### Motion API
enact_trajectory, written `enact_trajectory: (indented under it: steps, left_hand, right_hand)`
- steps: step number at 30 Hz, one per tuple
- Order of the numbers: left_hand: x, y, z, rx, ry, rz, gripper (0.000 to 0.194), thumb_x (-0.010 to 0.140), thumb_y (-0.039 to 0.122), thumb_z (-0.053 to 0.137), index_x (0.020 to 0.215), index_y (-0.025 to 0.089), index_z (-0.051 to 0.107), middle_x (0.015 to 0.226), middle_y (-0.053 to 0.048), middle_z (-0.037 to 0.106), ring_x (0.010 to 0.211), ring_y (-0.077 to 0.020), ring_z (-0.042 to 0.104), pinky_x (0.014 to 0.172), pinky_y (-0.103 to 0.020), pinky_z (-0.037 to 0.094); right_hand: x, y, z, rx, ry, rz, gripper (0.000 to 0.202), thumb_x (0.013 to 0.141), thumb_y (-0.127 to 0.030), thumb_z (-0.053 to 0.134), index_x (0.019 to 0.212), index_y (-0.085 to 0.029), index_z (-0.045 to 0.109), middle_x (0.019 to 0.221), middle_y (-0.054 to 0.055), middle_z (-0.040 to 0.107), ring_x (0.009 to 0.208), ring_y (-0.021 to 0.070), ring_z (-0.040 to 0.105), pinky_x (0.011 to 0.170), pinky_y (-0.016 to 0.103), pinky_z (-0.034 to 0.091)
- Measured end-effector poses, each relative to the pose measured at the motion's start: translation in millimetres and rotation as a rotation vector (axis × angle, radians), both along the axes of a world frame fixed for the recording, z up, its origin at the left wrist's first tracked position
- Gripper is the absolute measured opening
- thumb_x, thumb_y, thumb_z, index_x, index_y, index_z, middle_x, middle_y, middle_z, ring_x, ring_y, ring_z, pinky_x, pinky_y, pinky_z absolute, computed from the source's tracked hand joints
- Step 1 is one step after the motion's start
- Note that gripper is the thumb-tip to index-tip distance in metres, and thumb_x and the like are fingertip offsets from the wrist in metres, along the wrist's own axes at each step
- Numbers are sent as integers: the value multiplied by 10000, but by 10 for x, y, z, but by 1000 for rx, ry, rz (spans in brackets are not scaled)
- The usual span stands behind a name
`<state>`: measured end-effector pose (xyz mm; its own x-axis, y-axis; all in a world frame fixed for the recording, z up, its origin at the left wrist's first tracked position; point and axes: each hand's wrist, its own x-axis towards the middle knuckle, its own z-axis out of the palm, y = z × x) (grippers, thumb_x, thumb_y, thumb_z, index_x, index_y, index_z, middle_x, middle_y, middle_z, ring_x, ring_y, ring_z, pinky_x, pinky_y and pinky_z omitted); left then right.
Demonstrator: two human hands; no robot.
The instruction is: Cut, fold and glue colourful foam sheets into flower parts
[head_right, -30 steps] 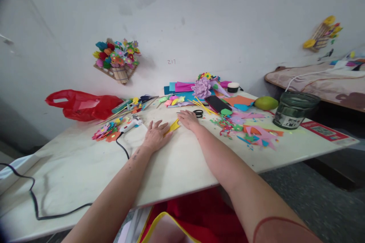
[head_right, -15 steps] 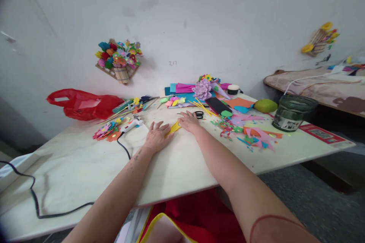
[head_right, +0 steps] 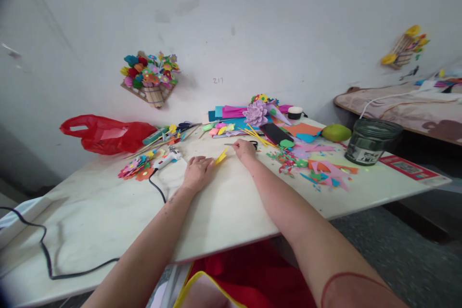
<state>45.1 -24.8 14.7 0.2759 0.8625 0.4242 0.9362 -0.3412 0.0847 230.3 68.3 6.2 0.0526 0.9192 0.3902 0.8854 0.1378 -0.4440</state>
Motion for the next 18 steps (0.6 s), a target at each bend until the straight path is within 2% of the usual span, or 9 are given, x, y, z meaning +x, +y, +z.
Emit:
enact_trajectory:
  steps: [3,7,12,15,18]
  left_hand:
    - [-29,41,10,-26,-81,60,429,878,373,251,942,218,646,987,-36,654,1010,-187,489,914,-361,303]
    - [-74,73,12,-57,-160,121,424,865,388,275,849,214,661,941,-46,659,979,-202,492,832,-345,328]
    - [-72,51,10,-38,-122,192,252,750,388,480,764,218,666,877,-60,651,925,-228,501,796,-351,325]
    - [-51,38,10,-42,-91,188,251,678,442,561,727,211,648,852,-62,644,909,-233,508,793,-350,331]
    - [-40,40,10,-59,-68,141,274,670,466,572,705,202,632,817,-60,639,876,-224,520,785,-344,339]
  right_hand:
    - [-17,-7,26,-26,72,-23,240,795,-373,469,832,-222,652,774,7,682,761,159,593,608,235,375]
    - [-15,-4,36,26,59,-42,274,795,-414,471,794,-207,652,755,24,674,731,162,583,587,237,347]
    - [-8,-26,52,21,41,16,277,814,-373,443,768,-204,657,720,29,665,699,160,567,575,239,329]
    - [-17,-44,65,17,100,55,256,815,-307,432,750,-210,661,693,5,663,681,146,561,567,231,321]
    - [-19,-43,67,23,183,68,224,793,-283,462,718,-208,659,672,-13,662,640,130,553,552,224,318]
